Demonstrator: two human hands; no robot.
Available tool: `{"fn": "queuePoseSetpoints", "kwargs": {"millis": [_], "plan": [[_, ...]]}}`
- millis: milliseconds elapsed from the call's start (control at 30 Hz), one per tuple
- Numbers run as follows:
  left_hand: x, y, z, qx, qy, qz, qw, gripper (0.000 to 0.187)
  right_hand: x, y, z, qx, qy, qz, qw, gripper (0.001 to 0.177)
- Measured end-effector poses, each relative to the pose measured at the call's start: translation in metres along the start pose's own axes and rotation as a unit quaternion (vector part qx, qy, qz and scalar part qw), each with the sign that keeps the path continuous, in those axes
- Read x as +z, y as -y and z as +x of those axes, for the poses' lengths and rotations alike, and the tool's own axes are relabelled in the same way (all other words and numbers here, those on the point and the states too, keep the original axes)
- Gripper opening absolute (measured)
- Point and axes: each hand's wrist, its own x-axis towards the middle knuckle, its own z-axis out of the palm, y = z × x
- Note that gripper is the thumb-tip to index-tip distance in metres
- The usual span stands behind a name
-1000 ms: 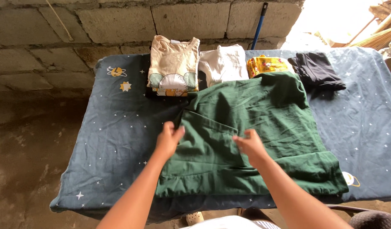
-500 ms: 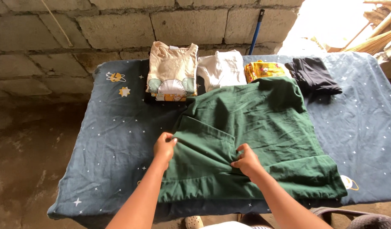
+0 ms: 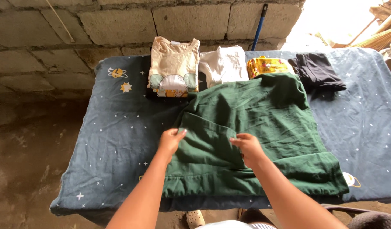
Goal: Folding several items of clothing on a table and sorting them.
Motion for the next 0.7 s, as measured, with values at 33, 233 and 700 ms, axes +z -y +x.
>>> {"fn": "queuePoseSetpoints", "kwargs": {"millis": [33,233,700], "plan": [[0.001,-0.001,0.003,0.001,0.0,-0.001,1.0,0.035,-0.001,0.005,0.0,-0.002,-0.001,0.0,1.0,0.054],[-0.015,-0.01,-0.001,-0.005,0.063,-0.117,0.991,0.025,-0.018,0.008,0.0,-0.061,0.022,0.048,0.997,0.038],[-0.048,0.044,-0.119,0.213,-0.005,0.346,0.914,0.026,-0.019,-0.05,-0.114,-0.298,0.089,-0.308,0.899,0.031]]}}
